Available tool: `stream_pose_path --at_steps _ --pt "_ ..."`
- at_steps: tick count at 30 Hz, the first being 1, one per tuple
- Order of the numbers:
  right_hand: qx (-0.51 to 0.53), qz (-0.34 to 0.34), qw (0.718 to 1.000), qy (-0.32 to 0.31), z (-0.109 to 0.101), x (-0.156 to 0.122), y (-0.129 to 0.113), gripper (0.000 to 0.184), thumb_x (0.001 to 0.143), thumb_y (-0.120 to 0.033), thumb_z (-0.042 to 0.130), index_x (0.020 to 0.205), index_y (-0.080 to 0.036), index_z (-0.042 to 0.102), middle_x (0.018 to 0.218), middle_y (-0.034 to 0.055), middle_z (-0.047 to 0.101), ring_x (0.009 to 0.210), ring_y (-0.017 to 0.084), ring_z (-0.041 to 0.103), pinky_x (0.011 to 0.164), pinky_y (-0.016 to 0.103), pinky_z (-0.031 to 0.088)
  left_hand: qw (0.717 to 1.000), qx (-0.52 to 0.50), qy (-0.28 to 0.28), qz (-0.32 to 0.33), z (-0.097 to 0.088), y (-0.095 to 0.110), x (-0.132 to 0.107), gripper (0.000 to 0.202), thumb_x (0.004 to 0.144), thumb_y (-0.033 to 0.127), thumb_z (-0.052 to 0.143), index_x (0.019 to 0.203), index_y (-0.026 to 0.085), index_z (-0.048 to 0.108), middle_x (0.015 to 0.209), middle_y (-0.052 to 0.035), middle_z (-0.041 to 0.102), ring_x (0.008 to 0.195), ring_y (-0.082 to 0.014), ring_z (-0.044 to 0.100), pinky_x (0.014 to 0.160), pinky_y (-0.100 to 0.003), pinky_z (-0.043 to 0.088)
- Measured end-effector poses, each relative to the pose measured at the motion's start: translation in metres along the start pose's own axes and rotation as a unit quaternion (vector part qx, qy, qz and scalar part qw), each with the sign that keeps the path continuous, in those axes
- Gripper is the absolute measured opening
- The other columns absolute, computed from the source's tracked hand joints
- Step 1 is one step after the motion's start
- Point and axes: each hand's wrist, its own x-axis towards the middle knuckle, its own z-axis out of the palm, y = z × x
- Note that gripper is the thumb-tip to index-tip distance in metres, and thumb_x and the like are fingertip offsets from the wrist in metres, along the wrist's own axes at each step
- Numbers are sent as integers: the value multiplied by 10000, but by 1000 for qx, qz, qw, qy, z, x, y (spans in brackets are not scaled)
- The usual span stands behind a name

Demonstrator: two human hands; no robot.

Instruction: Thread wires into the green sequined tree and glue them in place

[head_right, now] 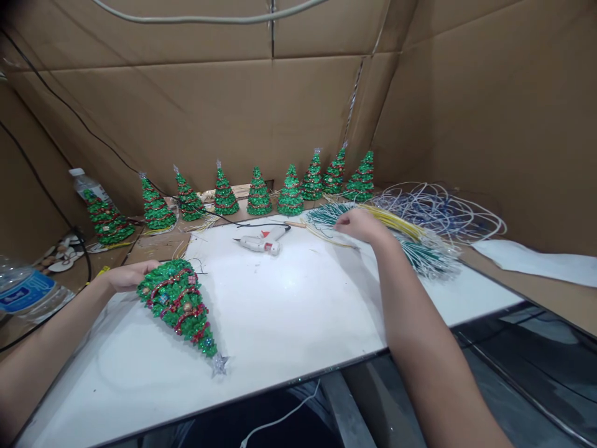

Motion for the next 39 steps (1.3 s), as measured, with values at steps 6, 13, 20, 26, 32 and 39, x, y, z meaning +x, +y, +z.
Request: stream_pose_path --at_steps 6,13,20,26,32,39 --pt "115 -22 983 145 -7 -9 -14 228 773 -380 570 762 -161 633 670 42 593 670 163 496 638 285 361 1000 3 -2 9 1 2 0 233 588 320 849 610 128 717 662 -39 690 576 -124 570 581 -194 498" --pt "301 -55 942 139 -1 -13 -31 287 761 -484 577 809 -202 549 623 -4 457 598 132 408 588 282 373 1000 2 -15 23 7 6 1 246 589 344 854 699 147 756 603 -8 685 536 -107 555 568 -183 477" --pt "360 -78 930 0 24 -20 -62 376 668 -543 663 797 -194 606 560 -37 387 517 102 335 467 256 295 999 6 -6 35 4 4 1 265 595 351 862 717 138 761 656 -36 721 571 -133 610 586 -204 495" --pt "345 -80 934 -43 40 -24 -76 407 622 -562 700 763 -186 629 616 -16 476 524 94 374 479 254 302 999 19 2 44 4 10 -2 312 632 410 852 784 146 780 742 -55 758 599 -140 638 613 -222 514" --pt "329 -65 941 -41 42 -24 -77 432 597 -584 695 747 -184 628 573 -23 460 504 99 374 487 265 285 996 49 47 57 -5 29 -19 277 734 370 803 908 155 787 861 -62 777 757 -135 677 747 -209 525" --pt "301 -50 952 -24 53 -27 -85 519 561 -651 688 767 -179 628 605 -18 488 500 104 385 496 273 285 997 49 48 44 -8 50 -44 329 809 429 729 1046 203 756 958 -90 774 857 -184 718 822 -297 562"
